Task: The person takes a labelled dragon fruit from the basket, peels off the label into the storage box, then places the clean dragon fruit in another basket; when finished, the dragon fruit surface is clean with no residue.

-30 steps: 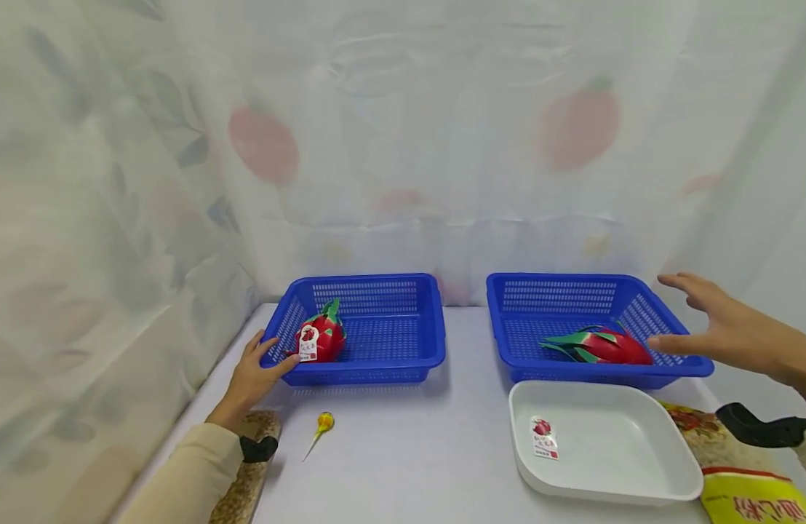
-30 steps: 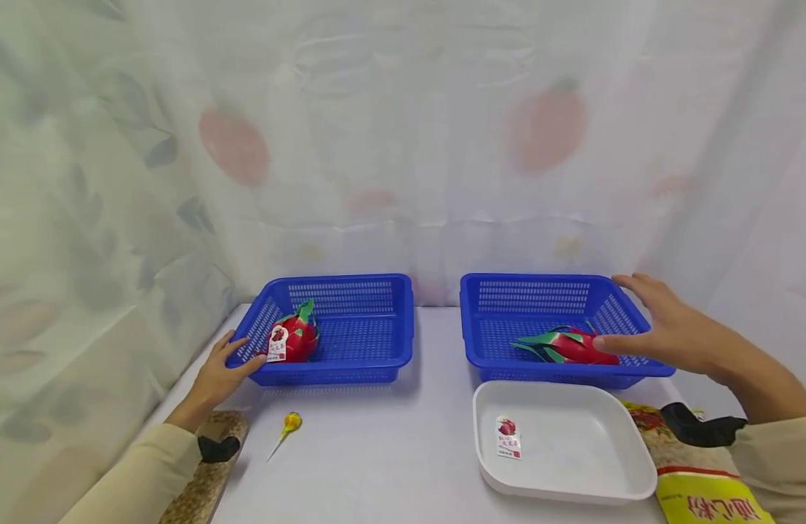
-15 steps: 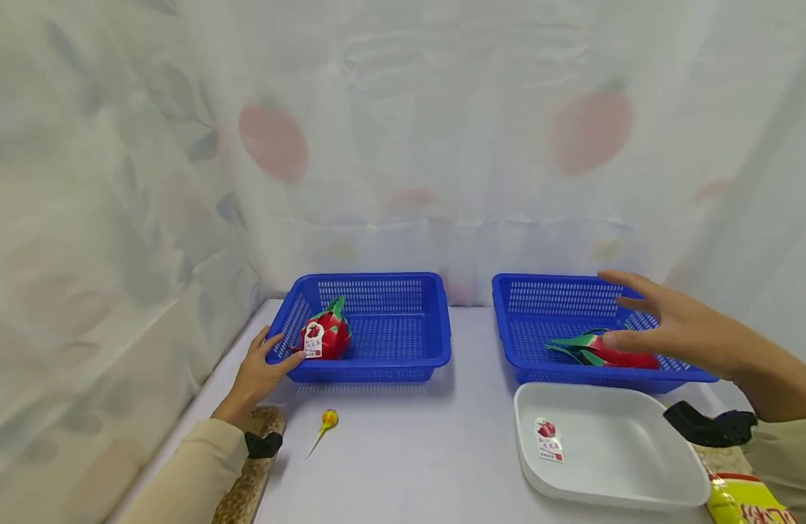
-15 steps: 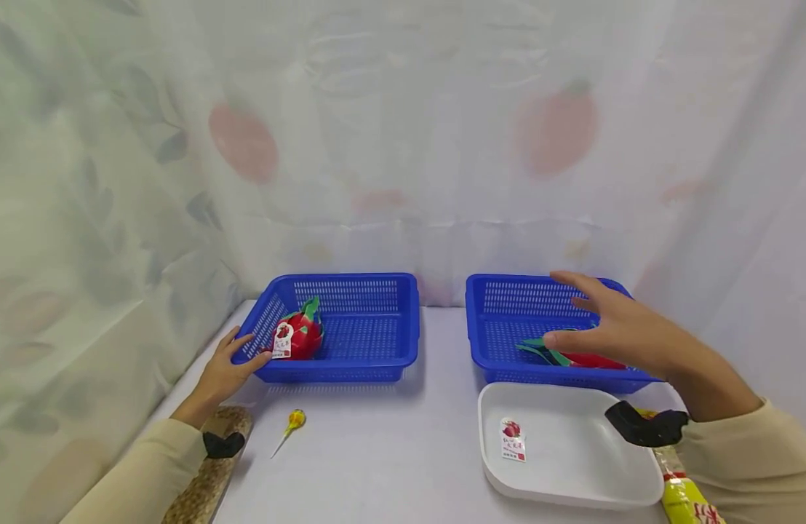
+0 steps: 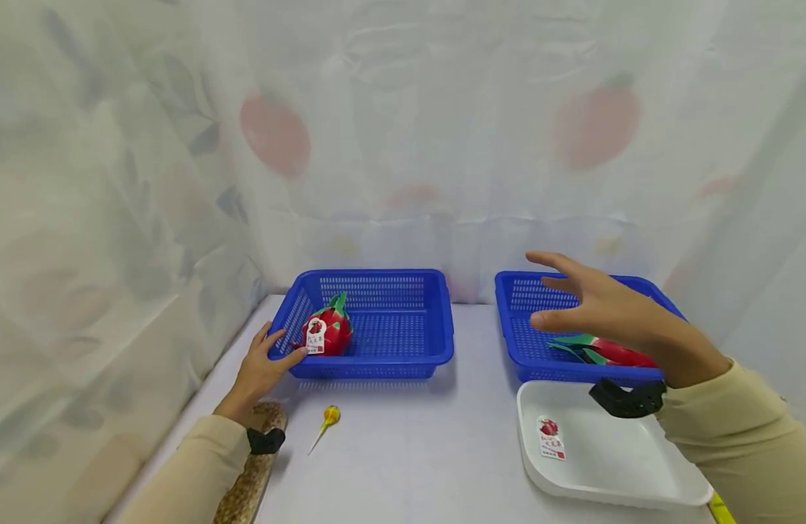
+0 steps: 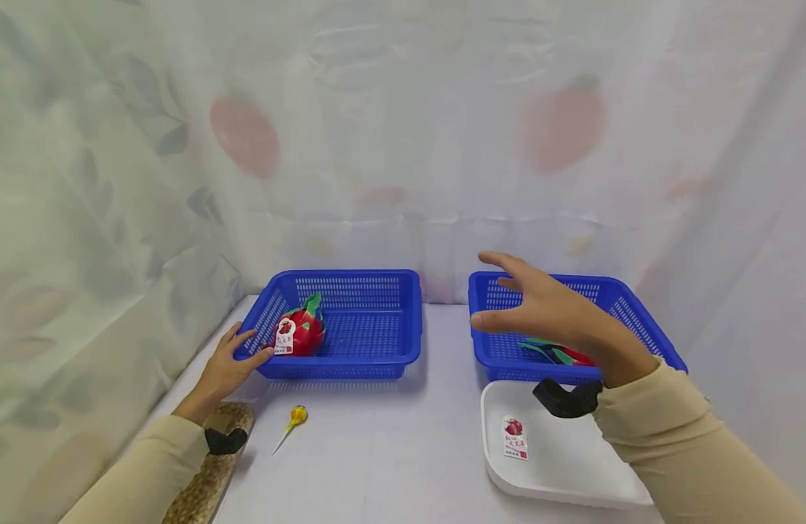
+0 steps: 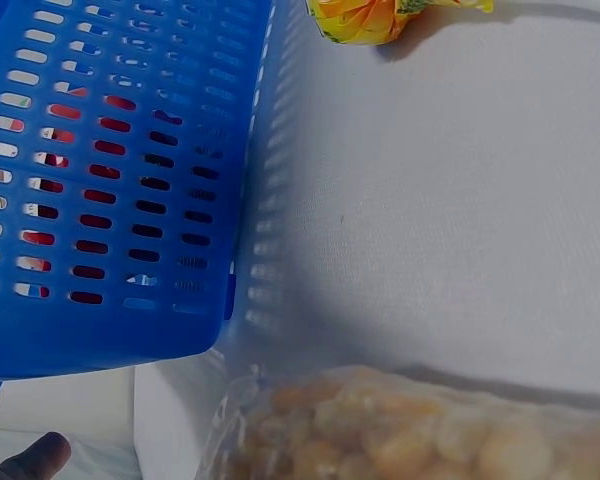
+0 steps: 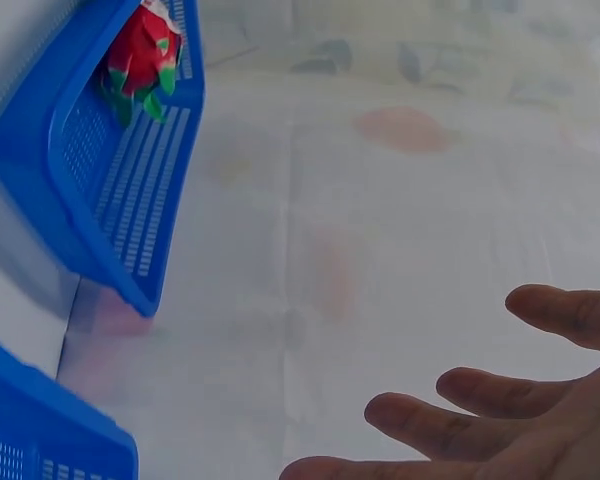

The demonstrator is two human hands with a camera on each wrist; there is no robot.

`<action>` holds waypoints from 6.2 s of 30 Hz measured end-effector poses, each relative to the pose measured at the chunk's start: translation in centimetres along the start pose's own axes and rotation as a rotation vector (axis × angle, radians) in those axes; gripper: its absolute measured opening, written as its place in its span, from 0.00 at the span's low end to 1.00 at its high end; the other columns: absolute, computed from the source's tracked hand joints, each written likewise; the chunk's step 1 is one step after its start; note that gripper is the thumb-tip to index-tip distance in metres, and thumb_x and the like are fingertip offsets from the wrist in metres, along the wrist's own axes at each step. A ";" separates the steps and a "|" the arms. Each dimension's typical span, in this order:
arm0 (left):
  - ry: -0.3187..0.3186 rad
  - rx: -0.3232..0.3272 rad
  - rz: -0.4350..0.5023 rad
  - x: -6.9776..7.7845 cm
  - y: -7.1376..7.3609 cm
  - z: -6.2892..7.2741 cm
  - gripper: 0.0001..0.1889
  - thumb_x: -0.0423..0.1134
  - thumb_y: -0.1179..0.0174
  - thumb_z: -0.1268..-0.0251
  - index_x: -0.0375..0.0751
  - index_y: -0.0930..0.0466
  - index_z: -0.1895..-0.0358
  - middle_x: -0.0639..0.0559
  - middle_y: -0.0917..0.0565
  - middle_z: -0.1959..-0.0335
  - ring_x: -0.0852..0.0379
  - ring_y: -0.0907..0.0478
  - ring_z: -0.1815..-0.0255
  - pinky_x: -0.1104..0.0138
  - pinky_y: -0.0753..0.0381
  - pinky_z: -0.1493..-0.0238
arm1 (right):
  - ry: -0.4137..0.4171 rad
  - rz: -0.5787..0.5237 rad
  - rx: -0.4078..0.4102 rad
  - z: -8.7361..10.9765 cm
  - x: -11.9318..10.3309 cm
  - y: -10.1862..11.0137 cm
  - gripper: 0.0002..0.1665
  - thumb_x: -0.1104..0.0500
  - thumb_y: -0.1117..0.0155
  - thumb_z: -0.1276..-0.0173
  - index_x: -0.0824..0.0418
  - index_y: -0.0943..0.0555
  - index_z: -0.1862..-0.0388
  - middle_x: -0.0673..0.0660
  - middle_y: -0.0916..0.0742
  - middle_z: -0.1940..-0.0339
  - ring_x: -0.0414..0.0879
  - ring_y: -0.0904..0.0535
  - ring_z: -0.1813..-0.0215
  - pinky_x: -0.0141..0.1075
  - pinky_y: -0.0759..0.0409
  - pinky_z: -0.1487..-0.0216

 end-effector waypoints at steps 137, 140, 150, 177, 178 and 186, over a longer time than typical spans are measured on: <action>-0.025 0.056 0.050 0.4 -0.8 1.2 0.46 0.64 0.39 0.42 0.41 0.43 0.26 0.44 0.58 0.22 0.32 0.57 0.26 0.37 0.45 0.37 | -0.405 -0.516 0.050 -28.0 -1.5 -31.7 0.54 0.51 0.20 0.49 0.65 0.42 0.32 0.61 0.22 0.52 0.57 0.23 0.49 0.50 0.25 0.44; -0.032 0.056 0.051 0.5 -0.9 1.2 0.46 0.63 0.39 0.41 0.41 0.42 0.26 0.44 0.58 0.22 0.32 0.56 0.27 0.38 0.45 0.37 | -0.411 -0.530 0.075 -28.0 -1.4 -31.8 0.50 0.54 0.20 0.50 0.65 0.39 0.35 0.61 0.21 0.54 0.56 0.22 0.51 0.49 0.23 0.47; -0.045 0.053 0.065 0.7 -1.1 1.1 0.45 0.62 0.38 0.40 0.40 0.42 0.26 0.44 0.58 0.22 0.33 0.56 0.26 0.38 0.46 0.36 | -0.413 -0.547 0.180 -27.3 -1.2 -30.5 0.42 0.59 0.21 0.53 0.63 0.29 0.40 0.58 0.19 0.60 0.53 0.21 0.58 0.45 0.18 0.57; -0.003 0.020 0.024 -0.8 -0.2 0.6 0.46 0.64 0.41 0.39 0.40 0.45 0.25 0.43 0.61 0.22 0.32 0.58 0.27 0.36 0.49 0.36 | -0.275 -0.762 0.067 -22.9 -3.1 -23.8 0.49 0.57 0.22 0.47 0.46 0.35 0.28 0.56 0.23 0.45 0.55 0.23 0.48 0.48 0.17 0.63; -0.004 0.019 0.023 -0.9 -0.3 0.6 0.46 0.64 0.41 0.39 0.40 0.45 0.25 0.42 0.61 0.22 0.32 0.58 0.27 0.36 0.49 0.36 | -0.267 -0.767 0.066 -22.6 -3.2 -23.6 0.49 0.58 0.22 0.47 0.46 0.35 0.28 0.57 0.23 0.45 0.55 0.23 0.48 0.47 0.16 0.63; -0.019 0.006 0.029 -0.7 -0.6 0.7 0.49 0.67 0.42 0.41 0.39 0.46 0.25 0.42 0.61 0.22 0.32 0.59 0.26 0.36 0.50 0.36 | -0.217 -0.814 0.067 -18.6 -3.0 -21.4 0.47 0.62 0.23 0.47 0.44 0.32 0.30 0.57 0.23 0.45 0.56 0.24 0.47 0.45 0.17 0.60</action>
Point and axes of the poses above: each hand's wrist, its own z-axis away from the middle knuckle, its own y-axis out of the back of the hand, x = y × z, the point moved 1 cm from there along -z, towards the middle knuckle
